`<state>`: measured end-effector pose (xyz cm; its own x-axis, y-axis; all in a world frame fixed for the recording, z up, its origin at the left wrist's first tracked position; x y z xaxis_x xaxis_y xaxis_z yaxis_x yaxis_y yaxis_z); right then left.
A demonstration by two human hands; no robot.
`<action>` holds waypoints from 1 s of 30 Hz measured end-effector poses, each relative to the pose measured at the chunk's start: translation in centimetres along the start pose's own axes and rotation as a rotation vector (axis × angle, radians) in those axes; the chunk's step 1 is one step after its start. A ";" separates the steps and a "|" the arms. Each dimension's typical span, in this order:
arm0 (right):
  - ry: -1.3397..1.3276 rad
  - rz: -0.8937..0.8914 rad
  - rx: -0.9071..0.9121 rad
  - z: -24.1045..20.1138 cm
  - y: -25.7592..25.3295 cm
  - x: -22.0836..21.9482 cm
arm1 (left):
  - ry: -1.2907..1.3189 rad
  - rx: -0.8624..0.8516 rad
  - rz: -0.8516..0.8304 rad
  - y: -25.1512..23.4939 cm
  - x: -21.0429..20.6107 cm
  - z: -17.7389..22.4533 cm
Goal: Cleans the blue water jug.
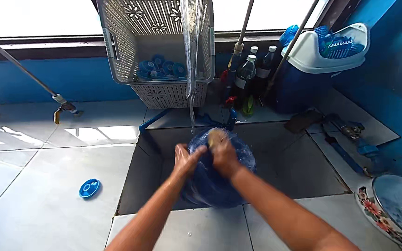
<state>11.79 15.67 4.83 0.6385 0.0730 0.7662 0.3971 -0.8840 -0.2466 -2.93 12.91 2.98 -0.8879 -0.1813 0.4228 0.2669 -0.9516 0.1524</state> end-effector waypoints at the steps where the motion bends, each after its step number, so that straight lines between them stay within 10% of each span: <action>1: -0.094 0.013 0.178 -3.4 3.8 -0.7 | -0.061 -0.009 -0.096 -2.5 0.2 0.7; 3: -0.264 -0.067 0.470 -6.8 8.7 -0.9 | -0.158 -0.080 -0.385 -6.2 -0.2 2.3; 5: -0.170 -0.071 0.392 -2.7 6.9 1.1 | -0.125 -0.122 -0.525 -6.4 -1.2 2.5; 9: 0.034 -0.059 -0.188 7.1 -3.7 3.6 | -0.071 -0.131 -0.259 -1.4 -4.1 2.0; 13: -0.055 -0.196 0.097 -1.9 -5.3 0.3 | -0.038 -0.157 -0.023 1.4 -3.7 1.2; 18: 0.111 -0.273 -0.373 6.7 -9.0 1.7 | -0.002 -0.114 0.001 2.1 -3.4 0.7; 22: -0.046 -0.223 0.159 -4.2 -4.5 -0.7 | 0.079 -0.229 0.117 3.1 -3.3 0.3; 27: 0.075 -0.034 -0.245 5.4 -6.5 3.2 | 0.104 -0.073 0.134 5.5 -2.5 -0.7; 30: -0.065 0.106 0.103 -1.1 1.0 0.6 | 0.032 -0.057 -0.048 -0.5 -1.3 1.1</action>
<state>11.89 14.32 5.71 0.7204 0.0147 0.6935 0.3885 -0.8367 -0.3859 -1.46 13.94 3.35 -0.9108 -0.1420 0.3875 0.2028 -0.9718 0.1206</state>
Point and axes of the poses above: each hand's wrist, its own y-axis away from the middle knuckle, its own x-axis out of the back of the hand, z = x × y, the point moved 10 cm from there along -y, towards the middle knuckle, and after that the axes turned 4 degrees about -x, right-handed, at the moved point
